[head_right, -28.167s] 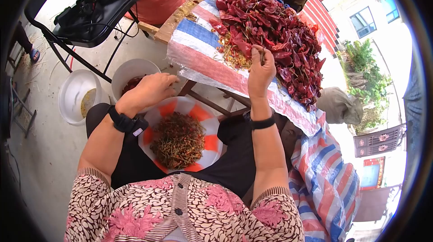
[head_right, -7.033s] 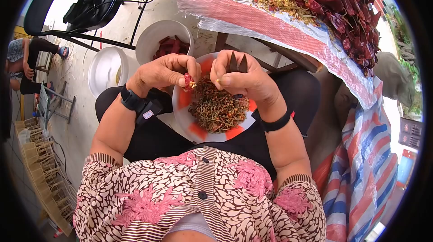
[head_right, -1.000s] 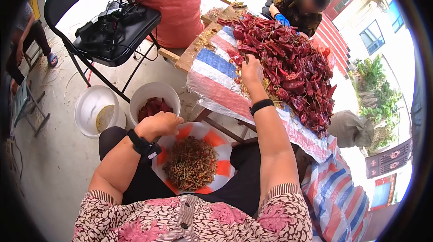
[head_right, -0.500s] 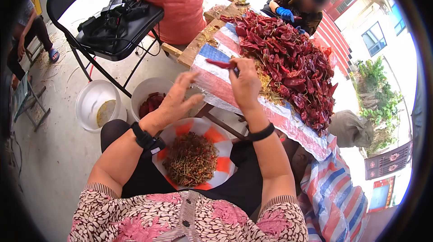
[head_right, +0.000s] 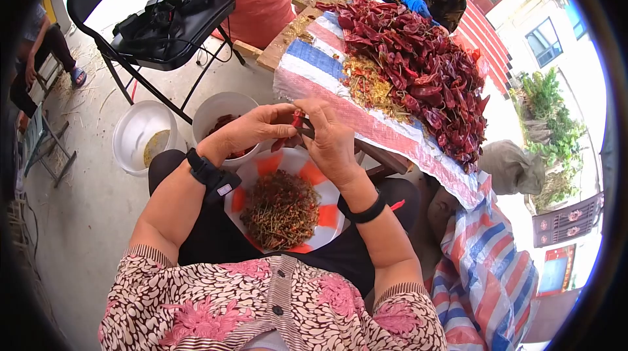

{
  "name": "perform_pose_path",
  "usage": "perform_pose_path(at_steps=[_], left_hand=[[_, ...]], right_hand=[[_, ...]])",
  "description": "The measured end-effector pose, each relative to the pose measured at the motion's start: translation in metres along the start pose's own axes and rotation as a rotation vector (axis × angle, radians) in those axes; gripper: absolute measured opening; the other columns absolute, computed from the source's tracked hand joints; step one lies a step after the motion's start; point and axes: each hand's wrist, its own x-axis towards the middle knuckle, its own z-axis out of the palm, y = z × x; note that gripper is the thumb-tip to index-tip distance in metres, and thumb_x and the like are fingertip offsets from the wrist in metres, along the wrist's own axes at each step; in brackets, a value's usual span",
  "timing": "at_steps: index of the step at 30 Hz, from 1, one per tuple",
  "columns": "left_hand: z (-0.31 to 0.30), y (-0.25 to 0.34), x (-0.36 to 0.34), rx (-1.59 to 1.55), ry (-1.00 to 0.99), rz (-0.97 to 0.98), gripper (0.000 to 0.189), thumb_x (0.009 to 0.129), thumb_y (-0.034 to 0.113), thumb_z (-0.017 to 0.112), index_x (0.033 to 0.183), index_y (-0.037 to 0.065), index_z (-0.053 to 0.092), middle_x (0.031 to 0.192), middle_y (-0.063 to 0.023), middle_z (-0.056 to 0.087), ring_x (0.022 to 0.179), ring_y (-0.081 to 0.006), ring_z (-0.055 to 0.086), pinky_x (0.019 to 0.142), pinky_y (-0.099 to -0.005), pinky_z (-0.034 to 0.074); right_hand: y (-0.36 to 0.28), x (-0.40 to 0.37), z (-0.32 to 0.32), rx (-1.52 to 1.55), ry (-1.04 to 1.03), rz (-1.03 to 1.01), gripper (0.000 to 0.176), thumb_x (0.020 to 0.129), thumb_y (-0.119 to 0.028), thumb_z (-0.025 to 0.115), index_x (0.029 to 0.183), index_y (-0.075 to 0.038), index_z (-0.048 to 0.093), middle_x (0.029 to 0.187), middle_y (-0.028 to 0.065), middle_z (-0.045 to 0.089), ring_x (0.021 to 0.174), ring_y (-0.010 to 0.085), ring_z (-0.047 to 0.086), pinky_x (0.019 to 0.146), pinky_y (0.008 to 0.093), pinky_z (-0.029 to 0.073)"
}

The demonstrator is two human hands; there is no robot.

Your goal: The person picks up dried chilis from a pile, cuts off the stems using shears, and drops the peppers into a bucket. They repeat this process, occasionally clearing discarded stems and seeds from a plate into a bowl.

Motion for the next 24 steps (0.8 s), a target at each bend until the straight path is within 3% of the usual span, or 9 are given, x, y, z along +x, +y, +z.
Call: perform_pose_path(at_steps=[2, 6, 11, 14, 17, 19, 23, 24], left_hand=[[0.003, -0.003, 0.000, -0.025, 0.061, 0.030, 0.044, 0.094, 0.015, 0.057, 0.134, 0.002, 0.044, 0.104, -0.0034, 0.064, 0.083, -0.0080, 0.059, 0.063, -0.0224, 0.046], [-0.001, -0.002, 0.000, 0.037, 0.157, 0.032, 0.041, 0.093, 0.013, 0.058, 0.131, 0.003, 0.045, 0.099, -0.0033, 0.065, 0.082, -0.0068, 0.058, 0.064, -0.0213, 0.045], [-0.005, -0.008, 0.000, 0.110, 0.205, 0.010, 0.040, 0.091, 0.009, 0.060, 0.129, 0.002, 0.048, 0.104, -0.0021, 0.062, 0.088, -0.0059, 0.056, 0.075, -0.0204, 0.046], [-0.007, -0.017, 0.002, 0.228, 0.254, 0.063, 0.038, 0.091, 0.010, 0.061, 0.126, 0.001, 0.050, 0.103, -0.0014, 0.061, 0.089, -0.0067, 0.055, 0.080, -0.0217, 0.046], [-0.004, -0.020, 0.002, 0.371, 0.276, 0.063, 0.033, 0.092, 0.013, 0.060, 0.121, 0.000, 0.052, 0.099, -0.0014, 0.060, 0.089, -0.0076, 0.054, 0.080, -0.0233, 0.046], [0.000, -0.022, 0.002, 0.307, 0.271, 0.025, 0.028, 0.094, 0.015, 0.059, 0.117, 0.000, 0.054, 0.095, -0.0020, 0.060, 0.086, -0.0075, 0.053, 0.077, -0.0243, 0.046], [-0.001, -0.026, 0.002, 0.567, 0.258, 0.099, 0.020, 0.096, 0.015, 0.055, 0.110, 0.001, 0.056, 0.081, -0.0024, 0.058, 0.076, -0.0092, 0.051, 0.069, -0.0266, 0.045], [0.000, -0.030, 0.003, 0.603, 0.268, 0.129, 0.018, 0.096, 0.015, 0.054, 0.107, 0.001, 0.056, 0.078, -0.0025, 0.057, 0.073, -0.0100, 0.050, 0.068, -0.0270, 0.045]], right_hand=[[0.003, -0.005, 0.004, 0.090, 0.149, 0.128, 0.048, 0.074, -0.002, 0.072, 0.119, -0.007, 0.054, 0.109, 0.0097, 0.059, 0.092, 0.0245, 0.063, 0.074, 0.0304, 0.052], [0.002, -0.004, 0.012, 0.562, 0.194, 0.497, 0.033, 0.086, -0.011, 0.067, 0.115, 0.000, 0.057, 0.107, 0.0100, 0.059, 0.097, 0.0156, 0.057, 0.077, 0.0270, 0.049], [0.003, -0.003, 0.026, 0.822, 0.097, 0.499, 0.017, 0.088, -0.010, 0.066, 0.103, -0.002, 0.063, 0.093, 0.0007, 0.063, 0.075, 0.0050, 0.056, 0.065, 0.0194, 0.045], [0.004, -0.004, 0.031, 0.681, 0.100, 0.466, 0.013, 0.087, -0.009, 0.067, 0.098, -0.003, 0.062, 0.092, -0.0002, 0.063, 0.072, 0.0035, 0.054, 0.062, 0.0186, 0.044], [0.010, -0.005, 0.034, 0.733, 0.100, 0.503, 0.012, 0.086, -0.008, 0.067, 0.094, -0.003, 0.061, 0.090, 0.0012, 0.063, 0.068, 0.0064, 0.054, 0.061, 0.0200, 0.045], [0.016, -0.008, 0.041, 0.545, 0.162, 0.314, 0.010, 0.086, -0.007, 0.066, 0.092, -0.002, 0.059, 0.089, 0.0028, 0.062, 0.067, 0.0090, 0.055, 0.060, 0.0210, 0.045], [-0.001, -0.010, 0.039, 0.140, 0.174, 0.056, 0.008, 0.086, -0.004, 0.064, 0.092, -0.002, 0.058, 0.084, 0.0057, 0.061, 0.067, 0.0137, 0.056, 0.060, 0.0226, 0.044], [-0.002, -0.011, 0.041, 0.212, 0.187, 0.125, 0.007, 0.087, -0.005, 0.064, 0.091, -0.002, 0.058, 0.082, 0.0051, 0.060, 0.066, 0.0132, 0.056, 0.058, 0.0226, 0.044]])
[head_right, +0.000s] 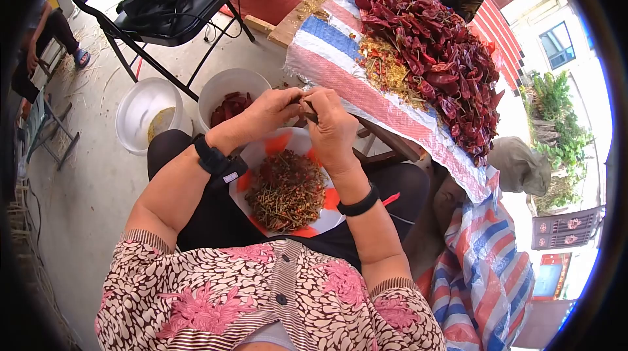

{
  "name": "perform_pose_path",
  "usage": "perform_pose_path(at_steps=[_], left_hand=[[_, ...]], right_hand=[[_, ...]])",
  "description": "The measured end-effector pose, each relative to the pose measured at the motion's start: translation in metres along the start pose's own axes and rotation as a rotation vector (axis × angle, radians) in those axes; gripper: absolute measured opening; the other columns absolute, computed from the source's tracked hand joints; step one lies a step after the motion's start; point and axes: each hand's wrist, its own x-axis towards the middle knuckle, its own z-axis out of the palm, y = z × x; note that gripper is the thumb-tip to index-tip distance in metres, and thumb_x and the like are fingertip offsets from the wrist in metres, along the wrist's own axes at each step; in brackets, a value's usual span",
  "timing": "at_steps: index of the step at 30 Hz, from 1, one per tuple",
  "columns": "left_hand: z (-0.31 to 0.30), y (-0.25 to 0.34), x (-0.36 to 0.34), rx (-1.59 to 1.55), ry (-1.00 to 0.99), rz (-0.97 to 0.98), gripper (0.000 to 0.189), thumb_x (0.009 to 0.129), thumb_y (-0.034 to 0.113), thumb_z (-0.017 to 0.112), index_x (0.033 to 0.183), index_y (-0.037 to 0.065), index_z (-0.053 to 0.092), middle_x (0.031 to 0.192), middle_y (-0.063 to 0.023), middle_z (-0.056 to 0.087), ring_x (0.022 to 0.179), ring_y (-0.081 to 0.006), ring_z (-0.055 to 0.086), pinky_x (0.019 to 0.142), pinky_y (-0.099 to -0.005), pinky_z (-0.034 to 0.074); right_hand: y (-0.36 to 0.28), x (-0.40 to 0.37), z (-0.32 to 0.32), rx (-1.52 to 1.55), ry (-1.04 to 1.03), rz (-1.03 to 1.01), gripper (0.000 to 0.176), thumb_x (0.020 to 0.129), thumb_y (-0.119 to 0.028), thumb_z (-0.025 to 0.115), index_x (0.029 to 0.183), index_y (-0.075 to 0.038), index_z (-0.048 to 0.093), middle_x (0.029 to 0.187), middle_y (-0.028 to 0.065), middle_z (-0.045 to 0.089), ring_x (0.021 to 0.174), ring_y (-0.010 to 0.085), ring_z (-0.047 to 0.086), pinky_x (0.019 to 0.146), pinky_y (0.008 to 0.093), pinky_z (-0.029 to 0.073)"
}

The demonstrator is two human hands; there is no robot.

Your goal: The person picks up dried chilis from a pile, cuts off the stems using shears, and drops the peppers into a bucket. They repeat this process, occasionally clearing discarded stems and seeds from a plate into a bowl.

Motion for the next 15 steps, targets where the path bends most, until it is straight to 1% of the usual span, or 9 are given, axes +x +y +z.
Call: perform_pose_path(at_steps=[2, 5, 8, 11, 13, 15], left_hand=[[0.007, -0.002, -0.001, 0.001, 0.022, 0.026, 0.016, 0.096, 0.015, 0.052, 0.101, 0.000, 0.056, 0.074, -0.0032, 0.055, 0.069, -0.0121, 0.049, 0.066, -0.0277, 0.044], [0.007, 0.011, -0.003, -0.052, 0.020, 0.031, 0.015, 0.096, 0.014, 0.051, 0.094, -0.001, 0.056, 0.072, -0.0056, 0.056, 0.066, -0.0153, 0.049, 0.065, -0.0285, 0.044], [0.005, 0.018, -0.006, -0.036, -0.018, 0.055, 0.017, 0.096, 0.014, 0.052, 0.091, -0.001, 0.055, 0.072, -0.0080, 0.056, 0.066, -0.0170, 0.052, 0.064, -0.0295, 0.045], [0.003, 0.023, -0.010, 0.000, -0.028, 0.089, 0.017, 0.096, 0.016, 0.053, 0.093, -0.001, 0.055, 0.072, -0.0090, 0.056, 0.066, -0.0178, 0.053, 0.064, -0.0302, 0.045], [0.003, 0.024, -0.014, -0.020, -0.020, 0.116, 0.018, 0.096, 0.017, 0.054, 0.094, -0.001, 0.055, 0.072, -0.0093, 0.056, 0.066, -0.0178, 0.053, 0.064, -0.0308, 0.045], [0.003, 0.027, -0.016, -0.055, -0.023, 0.120, 0.018, 0.096, 0.017, 0.054, 0.095, -0.001, 0.055, 0.073, -0.0105, 0.055, 0.066, -0.0174, 0.053, 0.064, -0.0310, 0.045]], right_hand=[[0.000, -0.004, 0.003, 0.131, 0.028, 0.150, 0.005, 0.088, -0.005, 0.063, 0.088, -0.003, 0.058, 0.079, 0.0040, 0.060, 0.063, 0.0123, 0.054, 0.055, 0.0228, 0.042], [0.000, -0.003, -0.005, 0.634, 0.055, 0.560, 0.008, 0.091, -0.007, 0.062, 0.085, -0.006, 0.057, 0.075, 0.0010, 0.057, 0.054, 0.0083, 0.048, 0.046, 0.0224, 0.037], [-0.003, -0.004, -0.011, 1.007, 0.084, 0.806, 0.008, 0.092, -0.008, 0.061, 0.085, -0.008, 0.056, 0.073, -0.0018, 0.055, 0.047, 0.0044, 0.041, 0.040, 0.0213, 0.029], [0.000, -0.006, -0.015, 1.141, 0.064, 0.957, 0.005, 0.093, -0.009, 0.060, 0.090, -0.008, 0.056, 0.074, -0.0013, 0.056, 0.045, 0.0028, 0.038, 0.038, 0.0195, 0.027], [0.009, -0.012, -0.016, 1.335, 0.022, 1.006, 0.005, 0.094, -0.011, 0.058, 0.093, -0.006, 0.058, 0.075, -0.0005, 0.057, 0.044, 0.0024, 0.038, 0.038, 0.0190, 0.027], [0.018, -0.016, -0.016, 1.530, -0.044, 1.078, 0.008, 0.095, -0.012, 0.056, 0.095, -0.004, 0.059, 0.076, 0.0004, 0.058, 0.044, 0.0018, 0.037, 0.039, 0.0185, 0.027]])
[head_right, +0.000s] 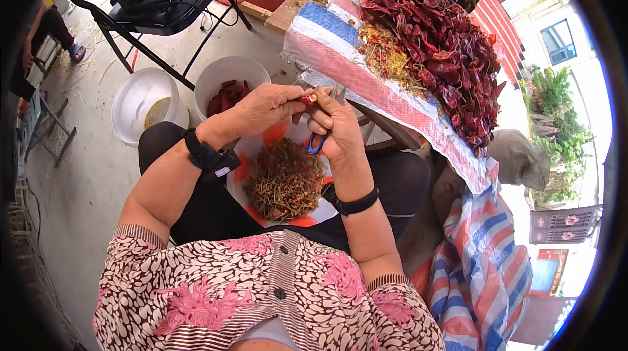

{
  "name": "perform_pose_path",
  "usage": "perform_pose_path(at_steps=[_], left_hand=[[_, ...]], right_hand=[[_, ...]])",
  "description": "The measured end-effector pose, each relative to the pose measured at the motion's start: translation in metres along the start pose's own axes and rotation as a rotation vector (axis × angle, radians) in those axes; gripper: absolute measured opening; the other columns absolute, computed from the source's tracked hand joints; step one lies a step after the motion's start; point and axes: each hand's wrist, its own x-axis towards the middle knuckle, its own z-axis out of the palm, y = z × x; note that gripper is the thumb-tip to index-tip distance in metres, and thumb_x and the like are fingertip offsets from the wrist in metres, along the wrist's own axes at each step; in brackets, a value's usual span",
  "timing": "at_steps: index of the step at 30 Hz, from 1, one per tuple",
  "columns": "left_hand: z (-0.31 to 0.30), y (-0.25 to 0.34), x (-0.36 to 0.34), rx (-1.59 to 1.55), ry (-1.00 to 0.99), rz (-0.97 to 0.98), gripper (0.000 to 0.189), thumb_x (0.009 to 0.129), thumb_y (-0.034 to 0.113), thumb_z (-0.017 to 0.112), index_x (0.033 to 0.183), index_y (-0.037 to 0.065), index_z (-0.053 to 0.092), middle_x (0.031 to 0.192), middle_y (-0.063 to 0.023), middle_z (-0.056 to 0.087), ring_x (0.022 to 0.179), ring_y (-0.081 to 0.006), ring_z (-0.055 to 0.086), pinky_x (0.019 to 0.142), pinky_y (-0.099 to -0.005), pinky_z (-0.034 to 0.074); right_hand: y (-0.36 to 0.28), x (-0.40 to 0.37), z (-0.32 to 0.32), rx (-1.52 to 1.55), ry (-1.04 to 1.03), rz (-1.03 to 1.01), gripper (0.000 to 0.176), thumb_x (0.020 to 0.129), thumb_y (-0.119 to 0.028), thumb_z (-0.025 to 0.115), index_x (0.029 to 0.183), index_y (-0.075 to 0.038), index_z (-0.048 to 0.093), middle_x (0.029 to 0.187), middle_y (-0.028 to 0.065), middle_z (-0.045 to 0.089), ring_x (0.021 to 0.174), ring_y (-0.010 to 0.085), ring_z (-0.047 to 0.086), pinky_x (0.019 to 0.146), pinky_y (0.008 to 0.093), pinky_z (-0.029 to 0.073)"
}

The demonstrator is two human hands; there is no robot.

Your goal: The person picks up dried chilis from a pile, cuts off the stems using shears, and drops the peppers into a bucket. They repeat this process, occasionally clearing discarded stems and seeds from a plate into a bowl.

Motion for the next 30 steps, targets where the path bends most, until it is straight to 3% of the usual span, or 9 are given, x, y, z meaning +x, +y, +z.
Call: perform_pose_path(at_steps=[5, 8, 15, 17, 19, 22, 23, 25, 30], left_hand=[[-0.006, 0.000, -0.006, 0.039, -0.057, -0.021, 0.018, 0.096, 0.019, 0.053, 0.098, 0.001, 0.055, 0.073, -0.0102, 0.056, 0.067, -0.0144, 0.052, 0.064, -0.0298, 0.045], [-0.015, 0.005, -0.007, 0.022, -0.157, -0.154, 0.019, 0.097, 0.021, 0.053, 0.098, 0.002, 0.056, 0.073, -0.0067, 0.056, 0.067, -0.0131, 0.048, 0.065, -0.0281, 0.044], [-0.031, -0.012, -0.015, 0.013, -0.509, -0.125, 0.021, 0.095, 0.021, 0.054, 0.100, 0.002, 0.059, 0.073, -0.0036, 0.058, 0.066, -0.0128, 0.048, 0.063, -0.0274, 0.042], [-0.033, -0.010, -0.022, 0.090, -0.672, -0.286, 0.018, 0.094, 0.017, 0.054, 0.100, 0.002, 0.060, 0.073, -0.0031, 0.059, 0.068, -0.0122, 0.050, 0.064, -0.0260, 0.042], [-0.033, -0.007, -0.028, 0.084, -0.599, -0.346, 0.017, 0.092, 0.016, 0.054, 0.099, 0.002, 0.061, 0.073, -0.0036, 0.058, 0.068, -0.0119, 0.051, 0.064, -0.0255, 0.042], [-0.046, -0.030, -0.035, 0.524, -0.310, -0.296, 0.020, 0.087, 0.012, 0.056, 0.104, 0.004, 0.062, 0.077, -0.0078, 0.063, 0.073, -0.0196, 0.059, 0.068, -0.0300, 0.047], [-0.051, -0.043, -0.035, 0.662, -0.244, -0.317, 0.023, 0.085, 0.012, 0.057, 0.106, 0.005, 0.062, 0.079, -0.0087, 0.064, 0.074, -0.0219, 0.061, 0.069, -0.0311, 0.048], [-0.058, -0.068, -0.036, 0.923, -0.158, -0.312, 0.029, 0.083, 0.012, 0.059, 0.111, 0.007, 0.061, 0.089, -0.0099, 0.065, 0.085, -0.0263, 0.061, 0.077, -0.0353, 0.048], [-0.056, -0.071, -0.040, 1.257, 0.048, -0.306, 0.039, 0.077, 0.015, 0.064, 0.116, 0.011, 0.060, 0.108, -0.0105, 0.061, 0.108, -0.0313, 0.053, 0.091, -0.0444, 0.042]], right_hand=[[0.008, 0.003, -0.010, 0.277, -0.168, 0.207, 0.019, 0.097, -0.016, 0.052, 0.100, 0.001, 0.059, 0.080, 0.0019, 0.061, 0.045, 0.0009, 0.037, 0.039, 0.0176, 0.028], [0.019, 0.000, -0.008, 0.135, -0.043, 0.023, 0.021, 0.098, -0.017, 0.051, 0.099, 0.002, 0.059, 0.081, 0.0022, 0.061, 0.045, 0.0007, 0.037, 0.039, 0.0179, 0.029], [0.042, -0.004, -0.027, 0.330, -0.225, 0.328, 0.019, 0.098, -0.018, 0.051, 0.091, -0.001, 0.056, 0.078, 0.0016, 0.058, 0.043, 0.0030, 0.035, 0.040, 0.0195, 0.029], [0.040, -0.002, -0.048, 0.733, -0.138, 0.341, 0.022, 0.100, -0.015, 0.044, 0.082, -0.004, 0.048, 0.081, 0.0021, 0.055, 0.043, 0.0060, 0.037, 0.042, 0.0227, 0.031], [0.036, 0.003, -0.082, 0.374, -0.132, 0.230, 0.021, 0.098, -0.020, 0.049, 0.082, -0.006, 0.049, 0.078, 0.0017, 0.055, 0.044, 0.0047, 0.037, 0.041, 0.0220, 0.030], [0.059, 0.000, -0.111, -0.763, 0.300, 0.319, 0.021, 0.089, -0.028, 0.063, 0.086, -0.009, 0.052, 0.074, 0.0020, 0.057, 0.044, 0.0035, 0.037, 0.040, 0.0211, 0.030], [0.081, 0.015, -0.154, -1.184, 0.210, 0.445, 0.026, 0.084, -0.027, 0.065, 0.093, -0.006, 0.055, 0.081, 0.0085, 0.063, 0.053, 0.0145, 0.053, 0.047, 0.0285, 0.042], [0.128, 0.009, -0.183, -2.057, 0.148, 0.232, 0.032, 0.082, -0.028, 0.066, 0.099, -0.002, 0.058, 0.089, 0.0164, 0.067, 0.076, 0.0304, 0.065, 0.066, 0.0387, 0.049], [0.192, 0.018, -0.192, -1.989, -0.078, 0.392, 0.027, 0.085, -0.026, 0.060, 0.098, -0.002, 0.062, 0.096, 0.0210, 0.066, 0.095, 0.0387, 0.062, 0.080, 0.0439, 0.048]])
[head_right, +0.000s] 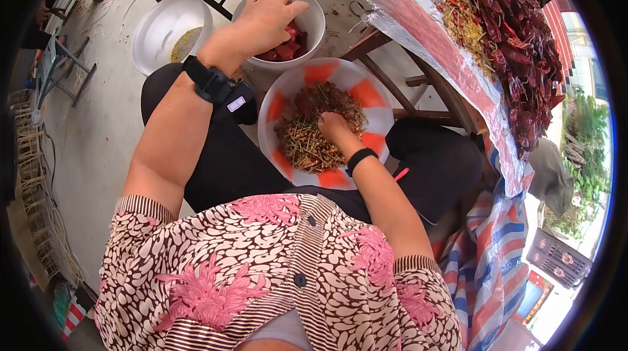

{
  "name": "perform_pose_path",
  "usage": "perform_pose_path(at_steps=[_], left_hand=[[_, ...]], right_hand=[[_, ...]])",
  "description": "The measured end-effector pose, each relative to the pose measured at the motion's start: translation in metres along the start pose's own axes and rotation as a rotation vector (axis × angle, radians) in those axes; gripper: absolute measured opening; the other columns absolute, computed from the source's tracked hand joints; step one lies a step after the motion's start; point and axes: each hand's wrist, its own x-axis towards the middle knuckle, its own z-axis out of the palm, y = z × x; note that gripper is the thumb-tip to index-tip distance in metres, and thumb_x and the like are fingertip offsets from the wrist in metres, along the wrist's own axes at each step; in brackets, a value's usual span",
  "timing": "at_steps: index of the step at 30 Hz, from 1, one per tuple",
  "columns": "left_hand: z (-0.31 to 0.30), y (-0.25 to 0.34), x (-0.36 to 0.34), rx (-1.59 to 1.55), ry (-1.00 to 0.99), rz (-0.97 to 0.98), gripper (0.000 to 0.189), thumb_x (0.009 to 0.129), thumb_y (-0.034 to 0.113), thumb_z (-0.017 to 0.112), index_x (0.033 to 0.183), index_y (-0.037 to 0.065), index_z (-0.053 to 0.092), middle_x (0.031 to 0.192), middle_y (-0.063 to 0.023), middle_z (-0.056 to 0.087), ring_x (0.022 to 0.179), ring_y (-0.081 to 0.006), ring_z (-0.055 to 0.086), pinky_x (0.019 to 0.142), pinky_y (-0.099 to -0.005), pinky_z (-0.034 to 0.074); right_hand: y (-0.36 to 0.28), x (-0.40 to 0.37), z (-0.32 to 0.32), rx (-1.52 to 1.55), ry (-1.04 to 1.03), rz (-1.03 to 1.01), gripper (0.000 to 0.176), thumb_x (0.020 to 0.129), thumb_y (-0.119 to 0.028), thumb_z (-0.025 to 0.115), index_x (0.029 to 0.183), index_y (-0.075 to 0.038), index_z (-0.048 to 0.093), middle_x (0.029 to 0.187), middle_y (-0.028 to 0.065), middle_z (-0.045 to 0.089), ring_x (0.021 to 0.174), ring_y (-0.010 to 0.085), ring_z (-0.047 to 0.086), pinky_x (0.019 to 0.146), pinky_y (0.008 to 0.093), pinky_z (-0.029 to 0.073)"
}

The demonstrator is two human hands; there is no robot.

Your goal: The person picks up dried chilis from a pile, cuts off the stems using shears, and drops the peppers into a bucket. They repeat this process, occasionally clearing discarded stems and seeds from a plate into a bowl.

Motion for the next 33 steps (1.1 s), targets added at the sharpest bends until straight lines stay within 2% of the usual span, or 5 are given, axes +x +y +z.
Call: perform_pose_path(at_steps=[7, 9, 14, 17, 33], left_hand=[[-0.013, 0.014, 0.006, -0.082, -0.360, 0.033, 0.031, 0.077, 0.025, 0.062, 0.105, 0.011, 0.066, 0.103, -0.0119, 0.063, 0.102, -0.0311, 0.057, 0.086, -0.0449, 0.043], [-0.011, 0.016, 0.005, -0.140, -0.429, 0.086, 0.028, 0.074, 0.022, 0.062, 0.096, 0.005, 0.069, 0.101, -0.0152, 0.065, 0.099, -0.0313, 0.060, 0.081, -0.0450, 0.046], [0.004, 0.035, 0.015, -0.135, -0.649, 0.104, 0.022, 0.068, 0.016, 0.072, 0.089, 0.011, 0.075, 0.092, -0.0038, 0.072, 0.083, -0.0237, 0.068, 0.067, -0.0450, 0.047], [0.035, 0.041, 0.017, -0.148, -0.617, 0.148, 0.024, 0.065, 0.019, 0.075, 0.088, 0.013, 0.076, 0.086, -0.0031, 0.072, 0.082, -0.0231, 0.068, 0.062, -0.0441, 0.046], [0.029, 0.042, 0.006, -0.205, -0.482, 0.198, 0.025, 0.071, 0.025, 0.066, 0.092, 0.014, 0.075, 0.092, -0.0067, 0.071, 0.086, -0.0268, 0.067, 0.068, -0.0504, 0.047]], right_hand=[[0.033, 0.056, 0.062, 0.271, 0.094, -0.325, 0.025, 0.084, -0.019, 0.054, 0.097, 0.001, 0.062, 0.091, 0.0230, 0.065, 0.090, 0.0384, 0.062, 0.079, 0.0424, 0.048], [0.036, 0.070, 0.075, 0.363, 0.084, -0.280, 0.028, 0.084, -0.025, 0.053, 0.094, 0.000, 0.061, 0.091, 0.0279, 0.061, 0.089, 0.0468, 0.056, 0.078, 0.0503, 0.045], [0.040, 0.097, 0.093, 0.499, -0.115, -0.079, 0.036, 0.089, -0.027, 0.056, 0.113, -0.001, 0.060, 0.105, 0.0266, 0.063, 0.100, 0.0387, 0.060, 0.088, 0.0437, 0.044], [0.026, 0.107, 0.092, 0.595, -0.318, 0.220, 0.034, 0.091, -0.029, 0.057, 0.105, 0.001, 0.063, 0.074, 0.0162, 0.063, 0.056, 0.0236, 0.059, 0.048, 0.0350, 0.045], [0.104, 0.159, 0.163, 0.709, 0.002, 0.095, 0.036, 0.087, -0.036, 0.063, 0.096, -0.002, 0.065, 0.067, 0.0117, 0.063, 0.048, 0.0209, 0.057, 0.044, 0.0349, 0.043]])
